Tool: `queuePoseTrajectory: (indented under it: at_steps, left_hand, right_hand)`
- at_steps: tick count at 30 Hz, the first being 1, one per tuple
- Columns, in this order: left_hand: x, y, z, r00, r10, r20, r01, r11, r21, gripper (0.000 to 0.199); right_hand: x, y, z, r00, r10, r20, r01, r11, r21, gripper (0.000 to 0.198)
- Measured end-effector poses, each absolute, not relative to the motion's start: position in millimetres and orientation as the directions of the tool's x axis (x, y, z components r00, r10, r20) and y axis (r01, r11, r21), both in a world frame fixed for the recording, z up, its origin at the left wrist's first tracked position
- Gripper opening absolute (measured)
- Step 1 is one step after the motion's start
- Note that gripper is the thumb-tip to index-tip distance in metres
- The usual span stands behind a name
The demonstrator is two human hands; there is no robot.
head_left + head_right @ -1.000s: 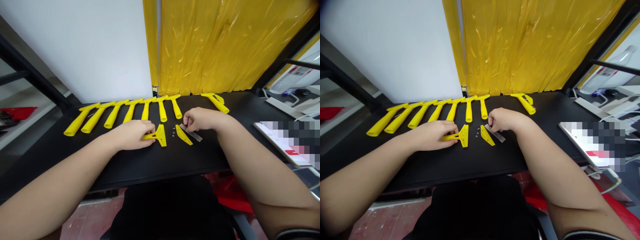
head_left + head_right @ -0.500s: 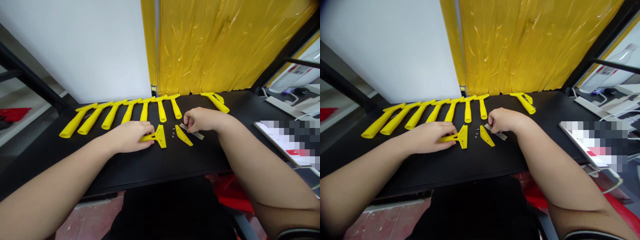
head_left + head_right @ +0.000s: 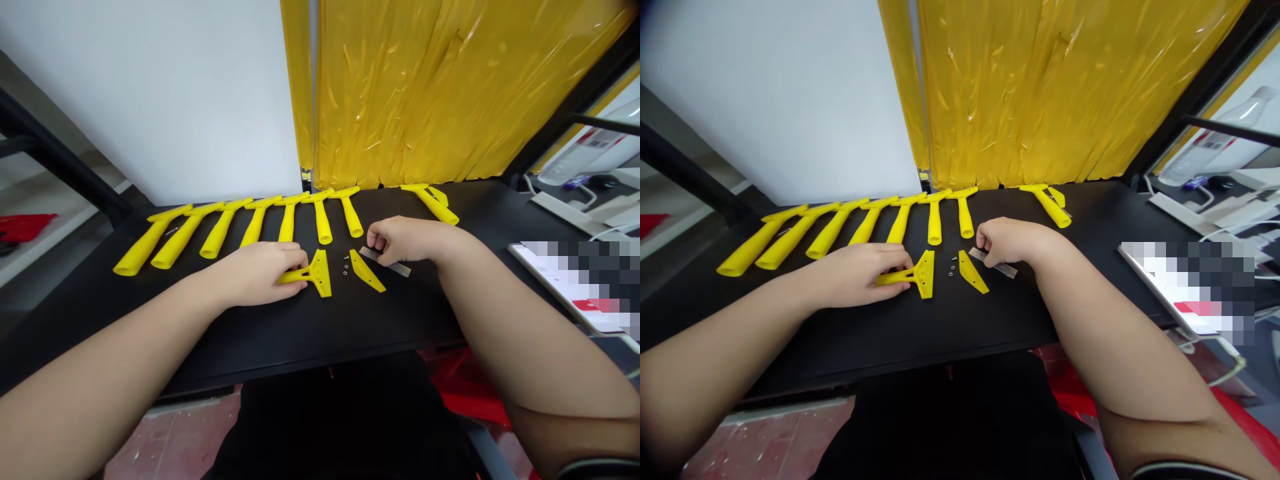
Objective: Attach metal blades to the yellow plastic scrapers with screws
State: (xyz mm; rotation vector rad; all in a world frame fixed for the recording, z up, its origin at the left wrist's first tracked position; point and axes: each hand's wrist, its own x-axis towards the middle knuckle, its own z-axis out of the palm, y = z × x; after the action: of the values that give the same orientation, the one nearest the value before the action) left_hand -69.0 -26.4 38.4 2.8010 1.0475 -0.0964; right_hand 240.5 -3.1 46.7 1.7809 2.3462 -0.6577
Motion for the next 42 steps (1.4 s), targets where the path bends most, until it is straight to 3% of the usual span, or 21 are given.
queuePoseTrajectory:
  at_steps: [26, 42]
  left_hand:
    - [-70, -26, 39, 0.763, 0.638, -0.103, 0.646, -0.753, 0.122, 0.028]
    - [-68, -27, 40, 0.758, 0.643, -0.107, 0.652, -0.746, 0.136, 0.030]
  right_hand:
    - [243, -4, 49, -0.345, 0.857, -0.384, 0.910, 0.205, -0.361, 0.042]
    - [260, 4, 54, -0.334, 0.883, -0.330, 0.913, 0.217, -0.345, 0.006]
